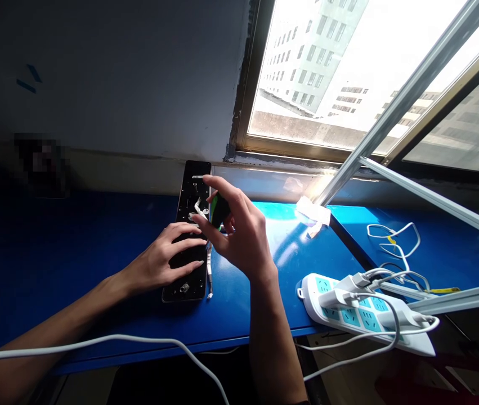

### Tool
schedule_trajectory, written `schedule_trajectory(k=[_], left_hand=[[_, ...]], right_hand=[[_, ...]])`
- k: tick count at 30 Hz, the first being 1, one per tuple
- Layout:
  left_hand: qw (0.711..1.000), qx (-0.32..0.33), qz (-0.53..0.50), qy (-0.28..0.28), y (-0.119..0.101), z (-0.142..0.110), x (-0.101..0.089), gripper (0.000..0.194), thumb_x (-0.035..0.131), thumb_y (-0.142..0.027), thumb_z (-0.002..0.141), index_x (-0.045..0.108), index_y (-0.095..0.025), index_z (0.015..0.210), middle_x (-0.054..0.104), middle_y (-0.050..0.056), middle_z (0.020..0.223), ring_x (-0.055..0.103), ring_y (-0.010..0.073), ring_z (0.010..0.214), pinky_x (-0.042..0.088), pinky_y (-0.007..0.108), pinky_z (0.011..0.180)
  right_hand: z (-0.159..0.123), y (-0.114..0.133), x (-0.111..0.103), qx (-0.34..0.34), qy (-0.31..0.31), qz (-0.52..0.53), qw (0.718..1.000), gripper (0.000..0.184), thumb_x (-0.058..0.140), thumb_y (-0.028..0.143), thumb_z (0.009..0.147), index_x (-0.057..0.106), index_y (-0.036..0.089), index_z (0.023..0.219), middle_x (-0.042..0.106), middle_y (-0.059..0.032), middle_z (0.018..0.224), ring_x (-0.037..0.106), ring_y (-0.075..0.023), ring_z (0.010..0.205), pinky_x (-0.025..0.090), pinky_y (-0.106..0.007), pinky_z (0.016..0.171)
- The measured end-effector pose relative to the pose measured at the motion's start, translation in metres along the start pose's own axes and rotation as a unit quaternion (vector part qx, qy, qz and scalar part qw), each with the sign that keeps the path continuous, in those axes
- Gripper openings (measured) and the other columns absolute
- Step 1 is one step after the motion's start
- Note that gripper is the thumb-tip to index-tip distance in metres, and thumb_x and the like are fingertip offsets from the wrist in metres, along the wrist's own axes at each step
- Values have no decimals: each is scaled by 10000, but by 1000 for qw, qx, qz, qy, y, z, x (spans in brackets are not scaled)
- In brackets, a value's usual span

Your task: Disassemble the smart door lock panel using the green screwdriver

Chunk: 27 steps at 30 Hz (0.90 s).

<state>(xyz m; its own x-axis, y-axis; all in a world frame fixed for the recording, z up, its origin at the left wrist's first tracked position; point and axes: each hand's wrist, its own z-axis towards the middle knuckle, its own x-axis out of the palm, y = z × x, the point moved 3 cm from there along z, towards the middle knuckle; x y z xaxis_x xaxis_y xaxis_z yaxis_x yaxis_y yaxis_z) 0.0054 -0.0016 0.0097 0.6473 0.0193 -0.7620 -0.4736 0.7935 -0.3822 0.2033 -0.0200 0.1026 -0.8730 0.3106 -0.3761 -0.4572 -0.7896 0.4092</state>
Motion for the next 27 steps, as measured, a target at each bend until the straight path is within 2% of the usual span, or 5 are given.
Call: schedule_trajectory(k=[7, 12, 18, 23, 27], left_hand=[[1000, -3, 5, 5, -1, 0, 0, 366, 696, -385, 981, 676, -248, 1320, 572, 106, 1456, 457, 315, 1428, 453, 539, 1201], [1000, -6, -4, 4, -2, 1, -1, 370, 711, -361, 969, 679, -270, 1327, 580, 95, 1453, 467, 320, 1428, 456, 548, 1200], [1000, -8, -3, 5, -3, 1, -1, 350, 710, -358, 970, 691, -262, 1306, 588, 101, 1447, 474, 325, 1422, 469, 548, 1186], [1000, -6, -6, 1, -3, 1, -1, 356, 717, -347, 964, 690, -275, 1312, 592, 96, 1449, 476, 329, 1420, 474, 554, 1180], [1000, -5, -3, 2, -2, 1, -1, 343, 716, -360, 964, 698, -270, 1295, 590, 97, 1445, 481, 327, 1416, 473, 547, 1183]], right_hand=[[2, 2, -2, -21, 11, 13, 1000, 593, 684, 165, 879, 500, 295, 1427, 710, -66, 1168, 611, -149, 683, 553, -323, 541], [1, -1, -3, 1, 1, 8, 1000, 525, 737, 217, 898, 546, 302, 1379, 707, -14, 988, 511, -96, 539, 456, -260, 421], [1, 0, -4, -19, 16, 15, 1000, 633, 688, 138, 857, 492, 289, 1440, 718, -54, 1151, 631, -141, 713, 552, -307, 574], [1, -1, -4, -9, 22, 23, 999, 582, 713, 180, 893, 506, 307, 1422, 721, -22, 1056, 530, -95, 551, 467, -257, 432], [2, 1, -4, -17, 29, 24, 999, 643, 669, 128, 863, 468, 296, 1450, 710, -56, 1167, 614, -129, 688, 558, -300, 577]])
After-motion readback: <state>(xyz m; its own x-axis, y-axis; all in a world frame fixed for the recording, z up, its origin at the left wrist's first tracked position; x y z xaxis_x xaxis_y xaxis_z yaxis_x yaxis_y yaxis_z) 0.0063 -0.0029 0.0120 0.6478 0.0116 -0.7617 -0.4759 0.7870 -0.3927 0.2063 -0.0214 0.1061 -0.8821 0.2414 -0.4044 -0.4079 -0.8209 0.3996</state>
